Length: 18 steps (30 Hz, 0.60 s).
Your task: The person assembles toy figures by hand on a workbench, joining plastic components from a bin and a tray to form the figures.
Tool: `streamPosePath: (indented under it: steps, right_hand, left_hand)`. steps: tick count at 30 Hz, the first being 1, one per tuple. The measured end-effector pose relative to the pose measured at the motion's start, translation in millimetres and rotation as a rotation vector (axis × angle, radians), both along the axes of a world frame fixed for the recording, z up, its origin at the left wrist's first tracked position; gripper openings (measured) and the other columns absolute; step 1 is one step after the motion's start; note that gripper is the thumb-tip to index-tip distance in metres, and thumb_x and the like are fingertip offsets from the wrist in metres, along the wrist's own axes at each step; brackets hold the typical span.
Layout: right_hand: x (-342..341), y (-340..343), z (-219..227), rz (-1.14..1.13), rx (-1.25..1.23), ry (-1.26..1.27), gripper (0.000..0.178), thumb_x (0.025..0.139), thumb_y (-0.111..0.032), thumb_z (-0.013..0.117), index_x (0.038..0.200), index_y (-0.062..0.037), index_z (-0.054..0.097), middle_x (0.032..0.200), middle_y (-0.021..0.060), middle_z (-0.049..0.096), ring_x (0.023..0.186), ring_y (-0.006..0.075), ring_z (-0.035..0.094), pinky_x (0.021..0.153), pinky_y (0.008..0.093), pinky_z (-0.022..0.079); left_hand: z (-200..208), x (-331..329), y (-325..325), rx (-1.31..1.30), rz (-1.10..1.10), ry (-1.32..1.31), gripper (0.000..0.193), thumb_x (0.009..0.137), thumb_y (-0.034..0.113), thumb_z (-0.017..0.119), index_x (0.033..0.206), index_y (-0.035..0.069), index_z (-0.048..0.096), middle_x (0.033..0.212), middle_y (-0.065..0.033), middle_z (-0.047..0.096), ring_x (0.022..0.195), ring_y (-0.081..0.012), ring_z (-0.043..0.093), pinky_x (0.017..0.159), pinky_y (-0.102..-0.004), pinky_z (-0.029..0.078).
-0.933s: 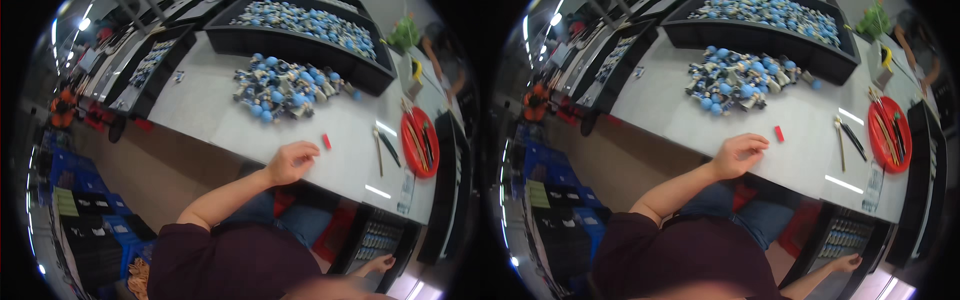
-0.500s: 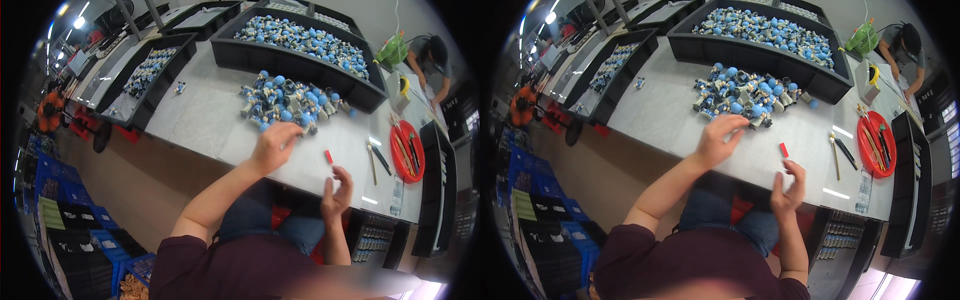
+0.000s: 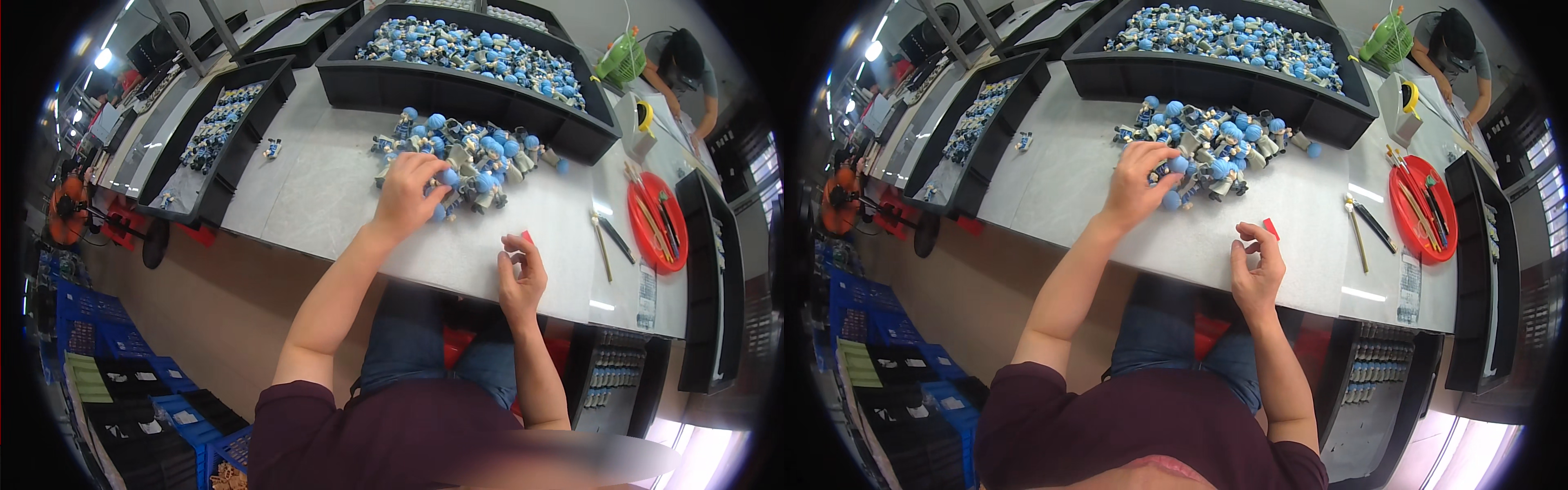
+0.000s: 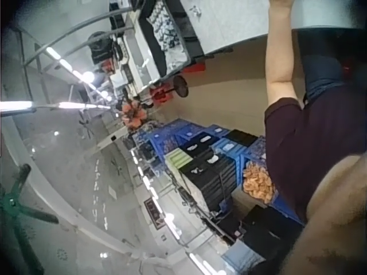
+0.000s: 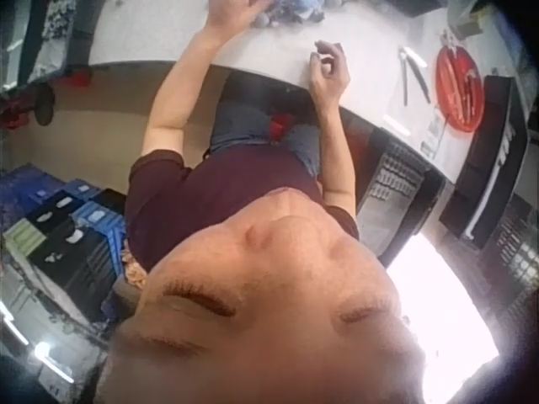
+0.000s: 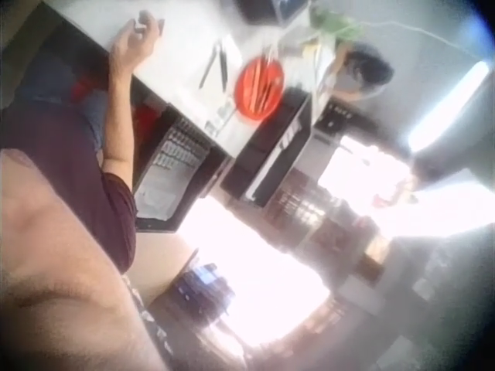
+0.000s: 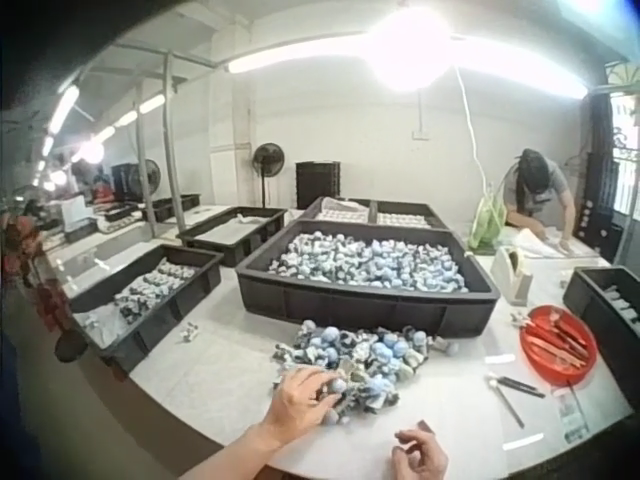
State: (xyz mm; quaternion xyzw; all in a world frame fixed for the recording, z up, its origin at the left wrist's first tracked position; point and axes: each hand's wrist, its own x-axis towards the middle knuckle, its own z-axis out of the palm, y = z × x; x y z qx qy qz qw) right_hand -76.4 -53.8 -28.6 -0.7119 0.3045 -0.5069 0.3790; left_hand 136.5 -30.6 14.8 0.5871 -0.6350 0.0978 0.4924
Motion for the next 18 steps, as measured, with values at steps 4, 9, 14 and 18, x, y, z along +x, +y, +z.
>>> streamPosePath:
  steps: [4, 9, 14, 18]
  right_hand:
    - [-3.9, 0.4, -1.9, 0.021, 0.032, -0.026, 0.031, 0.072, 0.006, 0.055, 0.102, -0.0001, 0.052, 0.097, 0.0101, 0.057, 0.085, 0.0152, 0.053, 0.066, 0.0238, 0.041]
    - [-1.5, 5.4, 14.9, 0.233, 0.115, -0.239, 0.042, 0.078, -0.004, 0.055, 0.118, -0.0004, 0.042, 0.108, 0.0113, 0.053, 0.091, 0.0152, 0.050, 0.073, 0.0250, 0.040]
    - [-8.9, -2.3, 5.0, 0.313, 0.188, -0.192, 0.021, 0.088, -0.010, 0.047, 0.104, 0.0029, 0.052, 0.096, 0.0079, 0.055, 0.083, 0.0109, 0.050, 0.071, 0.0220, 0.041]
    - [-8.6, -0.6, 3.7, 0.233, 0.280, -0.205, 0.021, 0.088, -0.014, 0.048, 0.098, 0.0029, 0.055, 0.082, 0.0056, 0.057, 0.072, 0.0095, 0.053, 0.066, 0.0199, 0.042]
  left_hand:
    - [8.5, -18.5, 32.3, 0.134, -0.264, 0.669, 0.029, 0.073, 0.002, 0.062, 0.101, -0.001, 0.055, 0.093, -0.0065, 0.058, 0.085, -0.0147, 0.054, 0.074, -0.0284, 0.044]
    - [-9.9, -48.0, 46.3, 0.430, -0.670, 1.186, 0.029, 0.089, 0.017, 0.044, 0.109, -0.002, 0.051, 0.088, -0.0042, 0.057, 0.079, -0.0102, 0.053, 0.069, -0.0240, 0.044]
    - [-30.7, -65.5, 27.8, 0.512, -0.678, 1.315, 0.033, 0.090, 0.023, 0.044, 0.112, 0.000, 0.050, 0.085, -0.0030, 0.056, 0.081, -0.0093, 0.052, 0.067, -0.0228, 0.043]
    - [-33.5, -74.7, 21.5, 0.359, -0.609, 1.264, 0.035, 0.089, 0.025, 0.045, 0.114, 0.001, 0.050, 0.093, -0.0049, 0.058, 0.083, -0.0088, 0.053, 0.068, -0.0222, 0.042]
